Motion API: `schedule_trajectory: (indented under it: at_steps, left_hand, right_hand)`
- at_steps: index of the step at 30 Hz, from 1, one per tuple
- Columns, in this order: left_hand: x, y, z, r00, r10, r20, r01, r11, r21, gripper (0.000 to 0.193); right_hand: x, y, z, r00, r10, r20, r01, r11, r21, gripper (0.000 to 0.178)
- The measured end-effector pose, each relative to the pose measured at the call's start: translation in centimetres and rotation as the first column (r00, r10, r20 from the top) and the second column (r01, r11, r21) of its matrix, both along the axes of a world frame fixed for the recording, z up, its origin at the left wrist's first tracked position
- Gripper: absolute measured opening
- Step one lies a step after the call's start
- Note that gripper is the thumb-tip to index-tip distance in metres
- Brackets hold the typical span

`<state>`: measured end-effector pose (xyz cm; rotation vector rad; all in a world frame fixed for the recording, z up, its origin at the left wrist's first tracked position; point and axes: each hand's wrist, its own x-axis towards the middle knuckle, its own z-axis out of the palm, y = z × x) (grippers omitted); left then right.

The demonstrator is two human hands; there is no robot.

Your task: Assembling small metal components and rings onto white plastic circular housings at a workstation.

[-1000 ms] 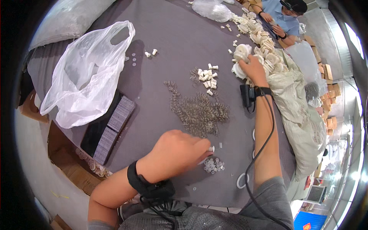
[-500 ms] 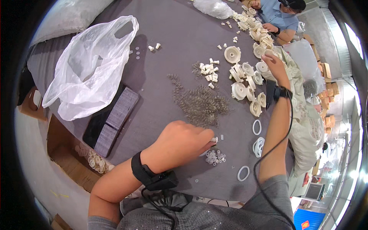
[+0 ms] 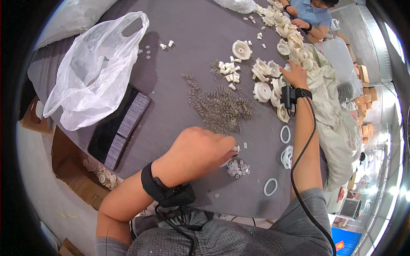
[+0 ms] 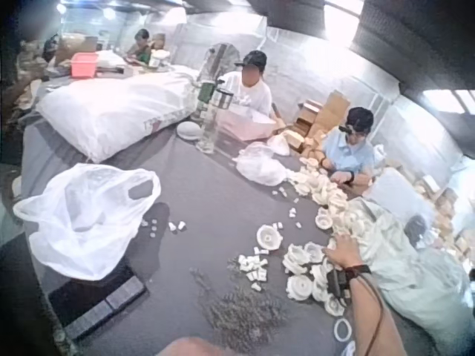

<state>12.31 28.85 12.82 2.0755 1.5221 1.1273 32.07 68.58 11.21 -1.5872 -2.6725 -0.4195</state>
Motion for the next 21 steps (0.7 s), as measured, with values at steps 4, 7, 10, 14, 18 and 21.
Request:
schedule_trajectory:
  at_steps: [4,7,10,14,18,21]
  left_hand:
    - [0.1,0.1,0.1,1.000,0.005,-0.002,-0.005,1.000,-0.003,0.015]
    - [0.1,0.0,-0.1,1.000,0.005,-0.005,-0.005,1.000,-0.004,0.015]
    - [0.0,-0.1,-0.3,1.000,0.005,-0.006,-0.005,1.000,0.010,0.016]
    - [-0.1,-0.2,-0.4,1.000,0.015,-0.009,-0.015,1.000,-0.011,0.016]
    - [0.1,0.2,-0.2,1.000,-0.009,-0.013,0.009,1.000,-0.008,0.017]
    - [-0.1,0.2,-0.2,1.000,-0.008,-0.007,0.007,1.000,-0.016,0.017]
  right_hand:
    - [-0.1,-1.9,0.6,0.999,0.037,0.023,-0.038,0.999,0.022,0.065]
    - [-0.6,-3.4,1.1,0.993,0.040,0.109,-0.043,0.999,0.018,0.067]
    - [-0.5,-2.3,2.5,0.998,-0.008,-0.061,0.006,1.000,-0.027,0.072]
    - [-0.3,0.0,3.8,0.963,-0.256,-0.087,0.248,0.964,-0.091,0.087]
    - [3.2,5.9,3.9,0.923,-0.379,-0.065,0.358,0.908,-0.216,0.092]
    - [4.0,8.4,4.4,0.888,-0.460,-0.018,0.409,0.805,-0.429,0.086]
